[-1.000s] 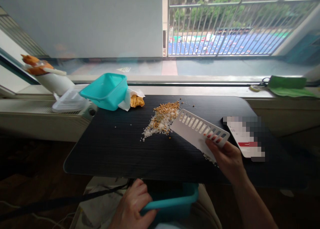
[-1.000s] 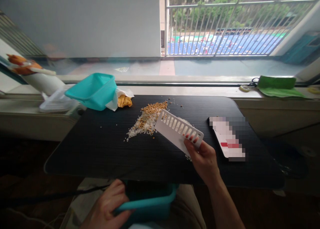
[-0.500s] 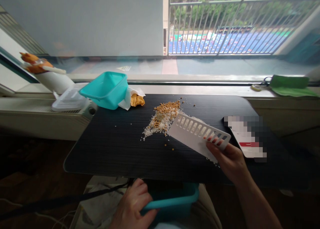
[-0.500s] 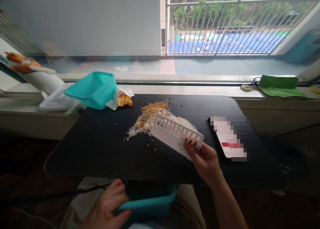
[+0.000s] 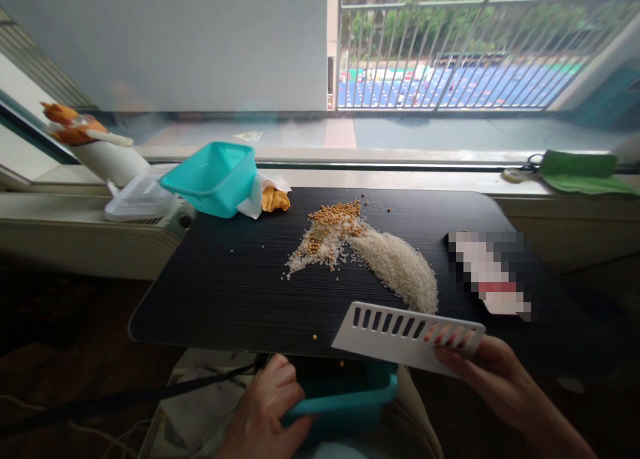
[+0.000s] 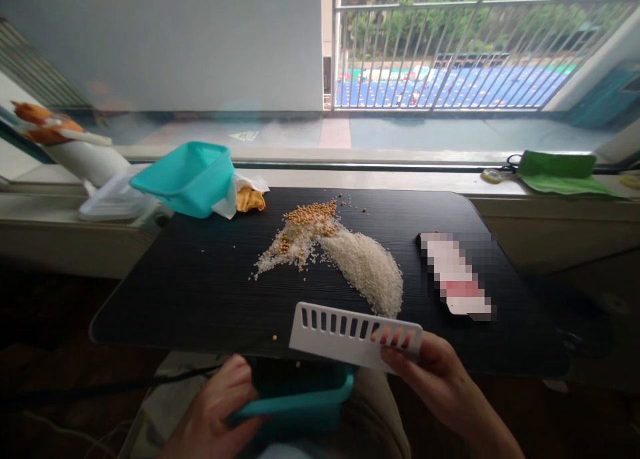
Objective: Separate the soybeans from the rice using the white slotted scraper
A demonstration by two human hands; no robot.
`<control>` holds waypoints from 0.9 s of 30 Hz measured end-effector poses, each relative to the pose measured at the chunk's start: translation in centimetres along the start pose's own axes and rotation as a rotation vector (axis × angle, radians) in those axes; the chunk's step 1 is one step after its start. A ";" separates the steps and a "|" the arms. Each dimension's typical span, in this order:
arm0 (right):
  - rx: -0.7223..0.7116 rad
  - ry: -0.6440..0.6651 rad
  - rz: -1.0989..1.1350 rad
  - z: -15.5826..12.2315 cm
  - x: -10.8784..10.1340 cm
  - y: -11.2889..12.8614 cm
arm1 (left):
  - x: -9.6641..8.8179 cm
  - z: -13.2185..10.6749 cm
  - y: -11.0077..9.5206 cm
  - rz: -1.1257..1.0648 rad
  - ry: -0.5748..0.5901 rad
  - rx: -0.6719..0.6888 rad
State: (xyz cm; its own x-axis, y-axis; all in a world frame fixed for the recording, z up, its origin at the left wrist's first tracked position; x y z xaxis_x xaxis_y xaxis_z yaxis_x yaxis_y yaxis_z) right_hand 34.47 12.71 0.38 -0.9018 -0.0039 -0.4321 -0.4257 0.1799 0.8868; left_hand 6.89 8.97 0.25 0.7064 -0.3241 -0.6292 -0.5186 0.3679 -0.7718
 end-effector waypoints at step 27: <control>-0.093 -0.219 0.092 7.3 0.4 2.9 | -0.4 -0.4 0.0 0.062 -0.027 -0.028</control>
State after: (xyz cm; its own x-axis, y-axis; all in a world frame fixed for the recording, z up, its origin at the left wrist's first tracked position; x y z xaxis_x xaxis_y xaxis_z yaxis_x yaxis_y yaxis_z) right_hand 33.42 20.36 1.57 -0.9040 0.2230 -0.3647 -0.3564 0.0780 0.9311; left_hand 6.42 8.72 0.51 0.6849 -0.2780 -0.6735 -0.5750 0.3615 -0.7340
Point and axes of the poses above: each hand's wrist, its own z-axis towards the middle knuckle, its own x-axis out of the palm, y = z × x, the point moved 10 cm from there along z, towards the middle knuckle, and after that the axes turned 15 degrees about -z, right-handed, at the moved point
